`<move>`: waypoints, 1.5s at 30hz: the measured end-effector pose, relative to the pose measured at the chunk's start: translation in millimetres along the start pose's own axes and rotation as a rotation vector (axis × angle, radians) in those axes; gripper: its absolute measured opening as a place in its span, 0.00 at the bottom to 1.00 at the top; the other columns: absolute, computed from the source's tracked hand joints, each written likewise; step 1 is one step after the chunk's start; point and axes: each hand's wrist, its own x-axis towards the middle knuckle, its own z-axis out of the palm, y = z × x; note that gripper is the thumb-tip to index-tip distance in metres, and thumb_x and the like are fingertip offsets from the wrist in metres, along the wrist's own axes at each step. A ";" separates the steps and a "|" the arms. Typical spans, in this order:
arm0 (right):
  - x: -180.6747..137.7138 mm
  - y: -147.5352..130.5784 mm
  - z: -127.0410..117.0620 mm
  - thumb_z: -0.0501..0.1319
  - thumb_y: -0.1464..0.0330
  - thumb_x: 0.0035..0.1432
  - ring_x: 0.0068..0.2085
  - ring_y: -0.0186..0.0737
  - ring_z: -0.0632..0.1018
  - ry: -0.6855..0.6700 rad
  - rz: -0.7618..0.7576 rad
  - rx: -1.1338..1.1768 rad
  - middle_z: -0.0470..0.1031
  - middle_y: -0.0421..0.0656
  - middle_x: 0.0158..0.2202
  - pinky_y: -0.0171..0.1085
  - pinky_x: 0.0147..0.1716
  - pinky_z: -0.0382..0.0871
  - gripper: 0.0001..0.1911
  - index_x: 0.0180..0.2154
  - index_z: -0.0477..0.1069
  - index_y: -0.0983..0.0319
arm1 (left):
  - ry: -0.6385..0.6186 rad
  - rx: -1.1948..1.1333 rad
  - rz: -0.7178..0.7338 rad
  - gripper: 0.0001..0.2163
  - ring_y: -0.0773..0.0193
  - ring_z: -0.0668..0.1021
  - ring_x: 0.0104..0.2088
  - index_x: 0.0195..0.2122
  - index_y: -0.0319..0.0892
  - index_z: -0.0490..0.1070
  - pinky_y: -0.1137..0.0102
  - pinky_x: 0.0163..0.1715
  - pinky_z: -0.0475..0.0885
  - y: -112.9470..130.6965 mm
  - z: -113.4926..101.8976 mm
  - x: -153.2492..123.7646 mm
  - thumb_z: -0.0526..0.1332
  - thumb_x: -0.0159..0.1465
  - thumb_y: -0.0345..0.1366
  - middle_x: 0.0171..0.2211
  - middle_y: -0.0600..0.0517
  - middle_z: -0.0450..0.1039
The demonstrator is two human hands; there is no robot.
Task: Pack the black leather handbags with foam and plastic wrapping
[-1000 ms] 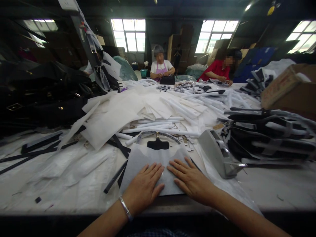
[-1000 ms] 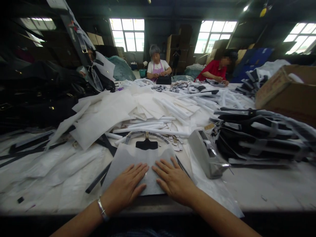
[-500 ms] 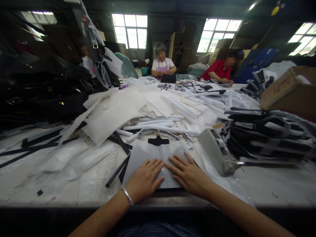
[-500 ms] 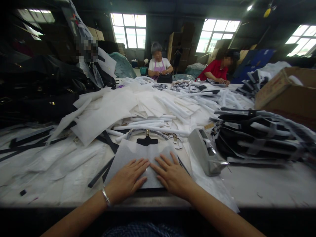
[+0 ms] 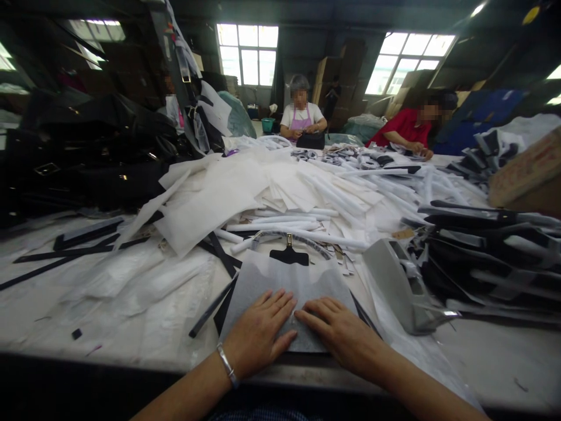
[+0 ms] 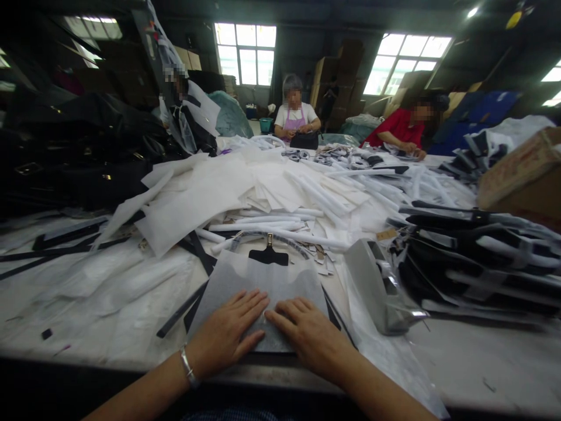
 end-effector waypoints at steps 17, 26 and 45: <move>3.6 3.9 3.9 0.55 0.77 0.63 0.54 0.48 0.69 -0.031 0.017 0.004 0.68 0.48 0.56 0.50 0.57 0.63 0.29 0.63 0.58 0.54 | -0.030 0.001 -0.011 0.25 0.52 0.64 0.65 0.65 0.39 0.57 0.54 0.64 0.60 -0.6 0.9 -0.6 0.55 0.70 0.44 0.65 0.43 0.61; 3.4 3.2 0.6 0.55 0.77 0.62 0.54 0.49 0.69 -0.044 -0.013 0.028 0.68 0.48 0.56 0.50 0.57 0.63 0.27 0.61 0.61 0.54 | -0.009 -0.020 -0.010 0.25 0.52 0.65 0.64 0.65 0.39 0.58 0.53 0.63 0.61 -1.1 -0.4 -0.3 0.55 0.69 0.43 0.64 0.43 0.62; -2.6 6.7 9.8 0.52 0.80 0.60 0.59 0.47 0.69 -0.019 -0.036 -0.027 0.69 0.50 0.59 0.52 0.62 0.60 0.32 0.64 0.58 0.59 | 0.321 -0.170 0.077 0.12 0.61 0.79 0.50 0.51 0.42 0.73 0.59 0.57 0.72 -7.0 9.3 -13.5 0.59 0.68 0.32 0.50 0.49 0.78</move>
